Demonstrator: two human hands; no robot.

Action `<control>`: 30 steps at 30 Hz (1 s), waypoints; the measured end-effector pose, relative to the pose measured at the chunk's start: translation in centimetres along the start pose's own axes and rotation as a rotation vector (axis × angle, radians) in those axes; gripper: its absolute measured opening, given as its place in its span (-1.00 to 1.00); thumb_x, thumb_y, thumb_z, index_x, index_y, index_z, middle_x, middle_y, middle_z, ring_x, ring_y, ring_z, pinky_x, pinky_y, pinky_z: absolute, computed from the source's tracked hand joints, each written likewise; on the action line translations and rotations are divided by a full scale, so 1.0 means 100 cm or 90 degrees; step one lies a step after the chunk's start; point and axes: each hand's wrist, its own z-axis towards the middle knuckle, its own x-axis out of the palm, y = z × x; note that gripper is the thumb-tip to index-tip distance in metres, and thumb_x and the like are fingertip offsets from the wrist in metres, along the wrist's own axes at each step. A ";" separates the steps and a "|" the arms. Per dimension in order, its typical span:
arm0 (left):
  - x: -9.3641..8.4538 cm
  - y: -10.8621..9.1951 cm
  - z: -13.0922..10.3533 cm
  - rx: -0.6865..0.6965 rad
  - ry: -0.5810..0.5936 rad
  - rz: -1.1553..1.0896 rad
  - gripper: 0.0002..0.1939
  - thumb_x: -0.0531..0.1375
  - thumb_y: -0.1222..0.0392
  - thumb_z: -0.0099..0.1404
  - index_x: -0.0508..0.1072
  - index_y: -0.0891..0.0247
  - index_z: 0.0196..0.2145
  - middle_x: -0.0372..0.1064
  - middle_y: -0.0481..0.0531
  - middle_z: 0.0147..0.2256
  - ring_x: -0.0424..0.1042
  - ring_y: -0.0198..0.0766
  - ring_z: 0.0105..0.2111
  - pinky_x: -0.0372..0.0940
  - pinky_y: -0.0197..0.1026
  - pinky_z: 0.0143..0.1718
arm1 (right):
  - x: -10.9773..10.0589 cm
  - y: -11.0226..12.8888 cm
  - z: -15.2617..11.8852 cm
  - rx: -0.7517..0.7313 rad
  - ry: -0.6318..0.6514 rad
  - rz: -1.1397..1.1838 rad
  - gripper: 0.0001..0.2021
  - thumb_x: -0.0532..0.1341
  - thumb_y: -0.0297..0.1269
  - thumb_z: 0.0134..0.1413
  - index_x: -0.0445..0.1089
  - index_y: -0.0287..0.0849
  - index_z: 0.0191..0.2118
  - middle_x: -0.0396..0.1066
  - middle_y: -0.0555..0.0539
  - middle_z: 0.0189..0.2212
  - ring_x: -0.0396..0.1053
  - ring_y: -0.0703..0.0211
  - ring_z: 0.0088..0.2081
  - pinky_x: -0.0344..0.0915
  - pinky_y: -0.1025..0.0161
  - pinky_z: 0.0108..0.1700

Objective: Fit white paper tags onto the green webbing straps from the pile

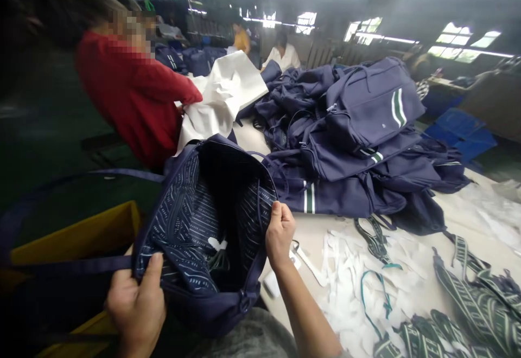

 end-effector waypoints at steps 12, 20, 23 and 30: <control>0.015 -0.012 -0.001 0.061 0.191 -0.068 -0.59 0.23 0.13 0.23 0.49 0.24 0.03 0.50 0.15 0.00 0.42 0.02 0.07 0.28 -0.12 0.13 | 0.105 -0.005 -0.051 0.219 0.520 0.141 -0.54 0.17 0.14 0.13 0.44 -0.19 -0.13 0.44 -0.09 -0.21 0.35 0.07 -0.13 0.27 0.21 -0.03; -0.004 0.012 0.001 -0.010 0.204 -0.109 -0.71 0.15 0.18 0.31 0.54 0.24 -0.05 0.52 0.26 -0.05 0.46 0.06 0.03 0.31 -0.08 0.09 | 0.164 0.001 -0.067 0.467 0.658 0.003 -0.70 0.37 -0.12 -0.17 0.26 -0.16 -0.49 0.19 0.11 -0.64 0.13 0.33 -0.61 0.11 0.35 -0.58; -0.014 0.021 0.007 -0.045 0.160 -0.105 -0.69 0.14 0.18 0.32 0.52 0.27 -0.03 0.51 0.27 -0.03 0.45 0.05 0.04 0.31 -0.06 0.10 | 0.189 -0.002 -0.081 0.458 0.682 -0.023 -0.74 0.34 -0.27 -0.26 0.19 -0.13 -0.56 0.13 0.14 -0.70 0.05 0.35 -0.66 0.03 0.35 -0.64; -0.058 0.041 0.026 -0.110 0.043 -0.157 -0.45 0.31 0.11 0.15 0.43 0.24 0.10 0.36 0.24 0.15 0.30 0.11 0.19 0.19 0.01 0.23 | 0.263 0.001 -0.114 0.406 0.793 0.021 -0.75 0.31 -0.30 -0.34 0.16 -0.14 -0.62 0.15 0.13 -0.71 0.08 0.36 -0.67 0.10 0.35 -0.60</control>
